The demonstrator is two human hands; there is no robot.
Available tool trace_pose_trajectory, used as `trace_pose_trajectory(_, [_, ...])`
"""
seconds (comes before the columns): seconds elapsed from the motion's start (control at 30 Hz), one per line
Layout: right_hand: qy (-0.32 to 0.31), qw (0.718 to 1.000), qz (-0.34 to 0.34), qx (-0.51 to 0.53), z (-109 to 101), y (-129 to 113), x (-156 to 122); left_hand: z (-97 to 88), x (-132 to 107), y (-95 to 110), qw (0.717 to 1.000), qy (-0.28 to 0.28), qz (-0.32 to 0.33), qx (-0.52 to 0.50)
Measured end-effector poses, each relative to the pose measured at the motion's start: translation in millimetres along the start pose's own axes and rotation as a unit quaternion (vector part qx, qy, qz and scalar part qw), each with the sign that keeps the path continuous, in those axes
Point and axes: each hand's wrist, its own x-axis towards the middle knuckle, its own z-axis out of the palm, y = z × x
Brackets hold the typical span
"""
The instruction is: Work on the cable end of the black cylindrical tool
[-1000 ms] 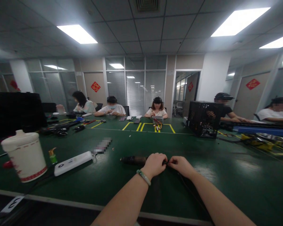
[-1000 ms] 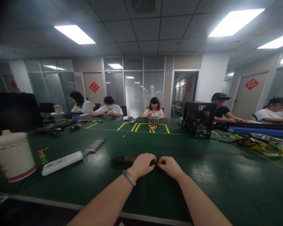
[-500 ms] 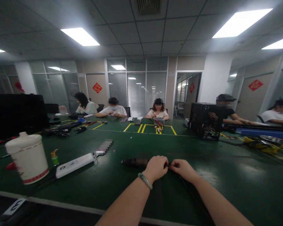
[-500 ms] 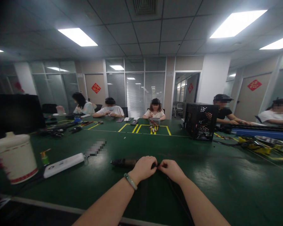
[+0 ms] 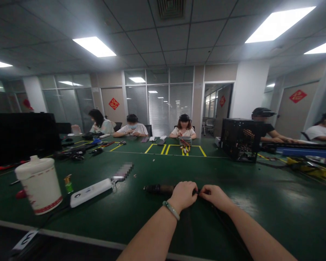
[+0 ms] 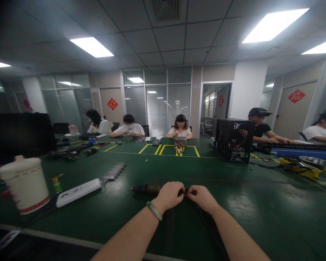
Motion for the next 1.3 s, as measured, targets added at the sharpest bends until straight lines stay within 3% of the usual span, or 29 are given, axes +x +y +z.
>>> trace_pose_trajectory(0.8, [-0.023, 1.000, -0.012, -0.002, 1.6, 9.3, 3.6, -2.6, -0.3, 1.6, 1.000, -0.016, -0.018, -0.017])
trace_pose_trajectory(1.3, [0.013, 1.000, 0.005, -0.001, 6.4, 3.1, 1.6, -0.8, -1.2, -4.1, 1.000, -0.015, 0.012, -0.007])
